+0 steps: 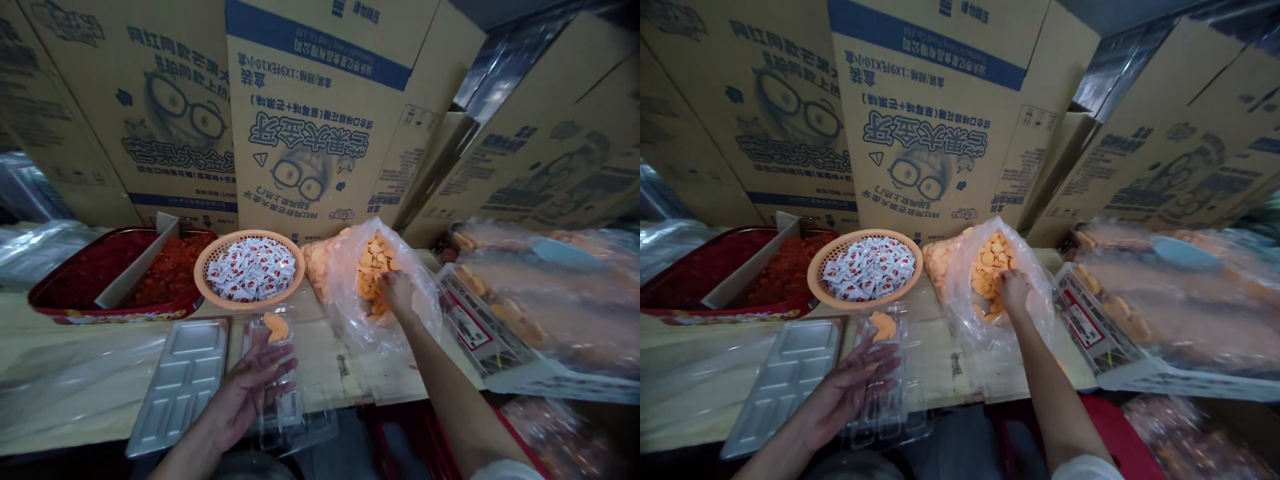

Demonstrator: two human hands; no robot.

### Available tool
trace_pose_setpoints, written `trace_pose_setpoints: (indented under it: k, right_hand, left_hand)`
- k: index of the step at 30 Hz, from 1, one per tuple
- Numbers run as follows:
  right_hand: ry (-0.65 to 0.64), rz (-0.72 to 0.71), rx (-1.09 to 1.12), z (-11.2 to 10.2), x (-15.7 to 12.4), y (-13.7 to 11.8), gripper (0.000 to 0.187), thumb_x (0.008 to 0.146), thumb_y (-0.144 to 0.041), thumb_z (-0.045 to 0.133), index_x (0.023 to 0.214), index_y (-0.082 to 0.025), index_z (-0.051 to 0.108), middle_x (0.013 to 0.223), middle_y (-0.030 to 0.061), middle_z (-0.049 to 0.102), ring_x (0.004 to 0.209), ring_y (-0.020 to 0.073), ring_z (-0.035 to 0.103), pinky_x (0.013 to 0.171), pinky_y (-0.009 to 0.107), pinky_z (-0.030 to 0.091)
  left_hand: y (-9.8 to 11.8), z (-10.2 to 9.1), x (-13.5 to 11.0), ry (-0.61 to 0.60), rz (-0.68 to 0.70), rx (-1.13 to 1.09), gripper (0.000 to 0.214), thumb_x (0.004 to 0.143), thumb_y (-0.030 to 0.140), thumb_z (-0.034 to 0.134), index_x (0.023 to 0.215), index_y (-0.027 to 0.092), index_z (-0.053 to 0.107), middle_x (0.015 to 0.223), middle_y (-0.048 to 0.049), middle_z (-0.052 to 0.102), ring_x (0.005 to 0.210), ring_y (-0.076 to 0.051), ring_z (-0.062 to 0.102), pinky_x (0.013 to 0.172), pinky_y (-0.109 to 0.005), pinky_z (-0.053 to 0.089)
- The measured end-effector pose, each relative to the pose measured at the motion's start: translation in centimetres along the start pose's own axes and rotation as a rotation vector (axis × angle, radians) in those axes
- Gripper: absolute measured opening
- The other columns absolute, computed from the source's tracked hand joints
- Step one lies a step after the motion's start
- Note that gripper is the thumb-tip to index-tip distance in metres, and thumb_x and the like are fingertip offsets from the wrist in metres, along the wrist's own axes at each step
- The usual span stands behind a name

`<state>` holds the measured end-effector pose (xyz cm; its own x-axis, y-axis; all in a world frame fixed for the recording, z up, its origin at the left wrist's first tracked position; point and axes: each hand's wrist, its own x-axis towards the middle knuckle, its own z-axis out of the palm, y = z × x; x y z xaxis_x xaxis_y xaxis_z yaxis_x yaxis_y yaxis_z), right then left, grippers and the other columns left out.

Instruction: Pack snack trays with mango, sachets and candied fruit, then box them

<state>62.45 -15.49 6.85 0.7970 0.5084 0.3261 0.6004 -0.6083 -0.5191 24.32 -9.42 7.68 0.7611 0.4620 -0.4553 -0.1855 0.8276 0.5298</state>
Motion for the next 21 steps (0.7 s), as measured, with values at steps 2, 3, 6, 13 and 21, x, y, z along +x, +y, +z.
trace_pose_setpoints:
  k: [2, 3, 6, 13, 21]
  right_hand:
    - [0.038, 0.042, 0.134, -0.5, -0.1, -1.1, 0.025, 0.079, -0.034, 0.043, 0.074, -0.013, 0.056, 0.083, 0.0119, 0.059, 0.086, 0.0244, 0.053, 0.072, 0.037, 0.042]
    - [0.052, 0.053, 0.190, -0.8, -0.2, -1.9, 0.030, 0.080, -0.039, 0.039, 0.076, -0.014, 0.056, 0.079, 0.0094, 0.059, 0.079, 0.0215, 0.055, 0.067, 0.034, 0.043]
    - [0.011, 0.075, 0.543, -2.0, -1.7, -5.3, 0.034, 0.077, -0.047, 0.042, 0.076, -0.016, 0.055, 0.070, 0.0034, 0.058, 0.065, 0.0157, 0.056, 0.057, 0.027, 0.044]
    - [-0.746, -0.003, 1.073, -3.2, -8.2, -16.4, 0.027, 0.061, -0.034, 0.070, 0.080, -0.016, 0.065, 0.071, -0.0003, 0.062, 0.059, 0.0094, 0.051, 0.054, 0.021, 0.039]
    - [-0.968, -0.722, 0.544, 3.2, -11.4, -25.4, 0.013, 0.074, -0.021, 0.053, 0.069, -0.018, 0.065, 0.066, -0.0018, 0.059, 0.065, 0.0122, 0.051, 0.060, 0.023, 0.038]
  left_hand:
    - [0.4, -0.3, -0.3, 0.019, 0.008, 0.007, 0.071, 0.070, 0.007, 0.063, 0.130, 0.026, 0.032, 0.123, -0.0109, 0.055, 0.110, -0.027, 0.054, 0.089, -0.043, 0.044]
    - [0.6, -0.5, -0.4, 0.024, 0.015, 0.012, 0.071, 0.070, 0.007, 0.062, 0.131, 0.026, 0.031, 0.123, -0.0108, 0.054, 0.110, -0.027, 0.054, 0.089, -0.043, 0.045]
    - [1.0, -1.1, -0.4, 0.013, 0.048, 0.018, 0.070, 0.071, 0.007, 0.060, 0.132, 0.026, 0.031, 0.125, -0.0107, 0.053, 0.110, -0.027, 0.053, 0.089, -0.043, 0.045]
    - [2.5, -2.8, -1.9, -0.089, 0.144, 0.009, 0.056, 0.072, 0.007, 0.060, 0.124, 0.020, 0.043, 0.127, -0.0131, 0.052, 0.109, -0.028, 0.054, 0.086, -0.042, 0.046]
    - [4.8, -5.0, -5.1, -0.056, 0.214, 0.010, 0.055, 0.072, 0.006, 0.059, 0.122, 0.023, 0.044, 0.122, -0.0116, 0.056, 0.106, -0.028, 0.056, 0.083, -0.041, 0.047]
